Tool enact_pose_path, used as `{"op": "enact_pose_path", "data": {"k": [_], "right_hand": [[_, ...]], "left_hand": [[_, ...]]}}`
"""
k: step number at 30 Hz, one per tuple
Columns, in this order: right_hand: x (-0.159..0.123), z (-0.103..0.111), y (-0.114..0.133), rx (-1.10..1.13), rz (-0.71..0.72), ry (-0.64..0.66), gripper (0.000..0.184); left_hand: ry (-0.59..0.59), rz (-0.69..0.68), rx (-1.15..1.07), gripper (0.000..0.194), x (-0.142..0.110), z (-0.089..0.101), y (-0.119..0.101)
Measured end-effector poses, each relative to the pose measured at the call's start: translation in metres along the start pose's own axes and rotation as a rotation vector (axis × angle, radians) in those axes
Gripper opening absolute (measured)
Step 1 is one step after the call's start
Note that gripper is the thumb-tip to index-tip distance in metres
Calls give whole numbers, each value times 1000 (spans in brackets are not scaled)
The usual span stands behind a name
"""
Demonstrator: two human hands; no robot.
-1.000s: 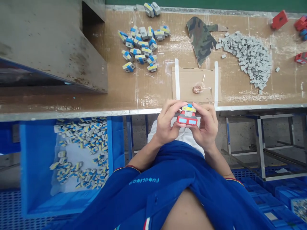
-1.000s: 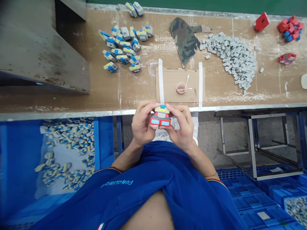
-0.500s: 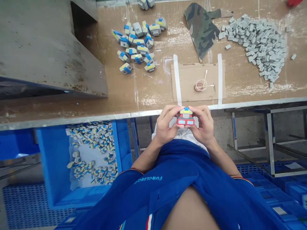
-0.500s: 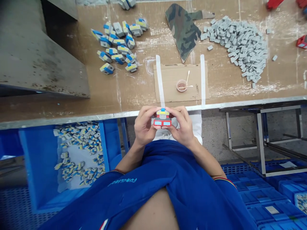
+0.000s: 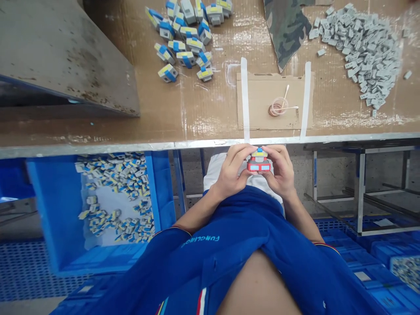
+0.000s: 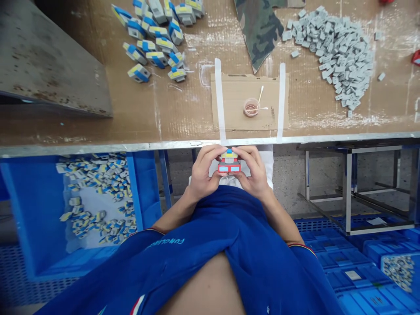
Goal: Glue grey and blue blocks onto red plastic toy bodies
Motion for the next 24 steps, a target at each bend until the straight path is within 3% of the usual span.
{"op": "enact_pose_path", "data": {"k": [9,16,24], "right_hand": [[21,0,24,-77,74,-63,48],[29,-3,33,-144,119,-110,46],[39,-16,40,-146,252,-117,48]], "left_hand": [[-137,-38,79,43,18,15,-16],[-129,-11,79,42,27,21,-17],[-212,-68,98,43,28,35,-9]]}}
Point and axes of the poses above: each hand's wrist, its own x-axis towards the middle knuckle, its own z-axis out of the back of the hand, y = z × x, the point moved 6 cm from there along x, towards the middle knuckle, and after that the axes turned 10 degrees about x, right-handed, at the moved point
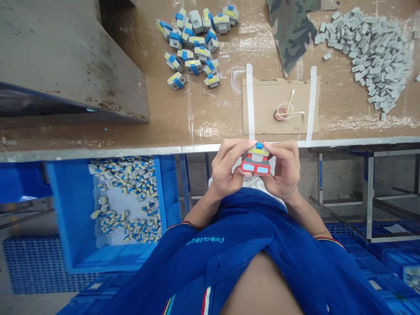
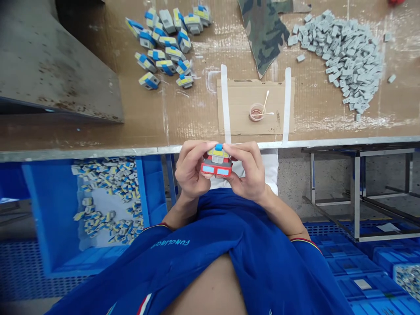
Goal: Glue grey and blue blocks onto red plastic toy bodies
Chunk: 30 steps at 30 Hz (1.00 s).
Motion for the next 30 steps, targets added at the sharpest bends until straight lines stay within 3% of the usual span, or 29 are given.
{"op": "enact_pose_path", "data": {"k": [18,30], "right_hand": [[-10,-2,-19,138,-119,9,51],[-22,5,-34,210,-165,-36,44]], "left_hand": [[109,57,-13,46,0,0,5],[137,-76,57,45,4,-4,-6]]}}
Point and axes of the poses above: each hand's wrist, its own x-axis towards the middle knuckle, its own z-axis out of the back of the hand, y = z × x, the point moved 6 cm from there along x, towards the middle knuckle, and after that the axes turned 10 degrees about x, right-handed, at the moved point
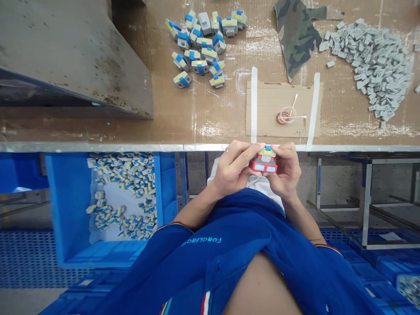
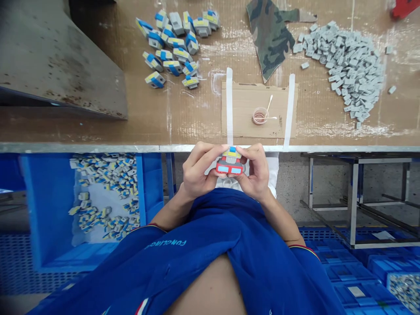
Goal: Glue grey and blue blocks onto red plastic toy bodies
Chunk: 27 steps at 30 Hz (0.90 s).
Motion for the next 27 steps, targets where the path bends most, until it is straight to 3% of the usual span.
{"op": "enact_pose_path", "data": {"k": [10,17,23,27], "right_hand": [[-9,5,-8,-64,-10,36,45],[-14,9,-12,-133,-32,51,40],[-29,14,-21,-196,-58,45,38],[-40,18,-29,-187,-114,80,39]], "left_hand": [[21,37,-70,47,-12,-8,8],[119,82,-108,50,-19,-13,17],[170,195,-84,42,-42,-30,22],[144,264,-100,41,-60,-44,26]]}}
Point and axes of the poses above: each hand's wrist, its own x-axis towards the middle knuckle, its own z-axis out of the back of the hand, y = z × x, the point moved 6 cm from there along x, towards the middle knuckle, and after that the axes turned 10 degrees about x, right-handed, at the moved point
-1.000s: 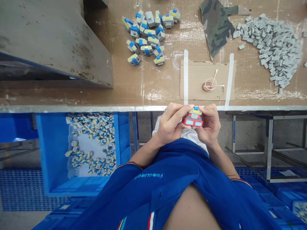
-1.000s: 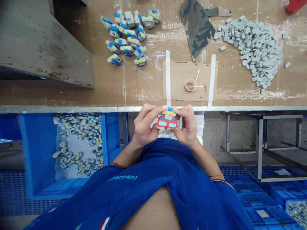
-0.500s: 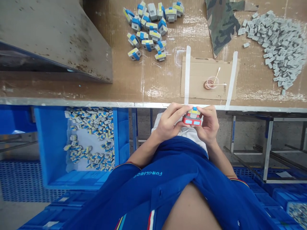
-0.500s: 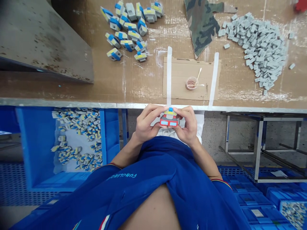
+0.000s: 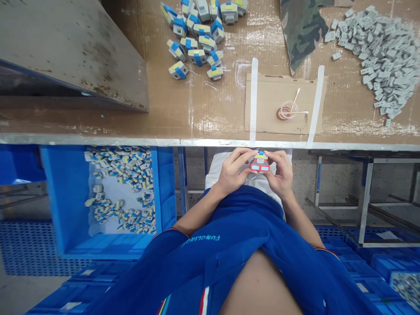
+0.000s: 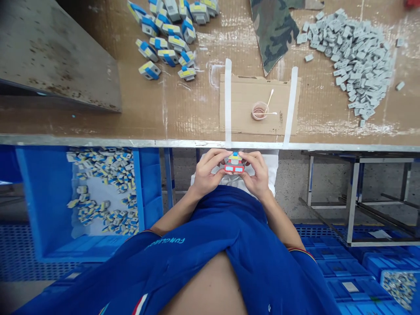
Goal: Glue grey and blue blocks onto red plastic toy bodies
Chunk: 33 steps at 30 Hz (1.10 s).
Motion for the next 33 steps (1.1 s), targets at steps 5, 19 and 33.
{"op": "enact_pose_path", "data": {"k": [5,19,33], "right_hand": [[-6,3,-11,-13,-9,-21,38],[-4,1,-9,-158,50,-35,43],[-3,1,-8,-36,-48,-46,42]], "left_hand": [[-74,-10,23,37,-7,-11,8],[-73,-52,19,38,-5,-15,12],[-37,-42,-49,40,0,-11,10]]}}
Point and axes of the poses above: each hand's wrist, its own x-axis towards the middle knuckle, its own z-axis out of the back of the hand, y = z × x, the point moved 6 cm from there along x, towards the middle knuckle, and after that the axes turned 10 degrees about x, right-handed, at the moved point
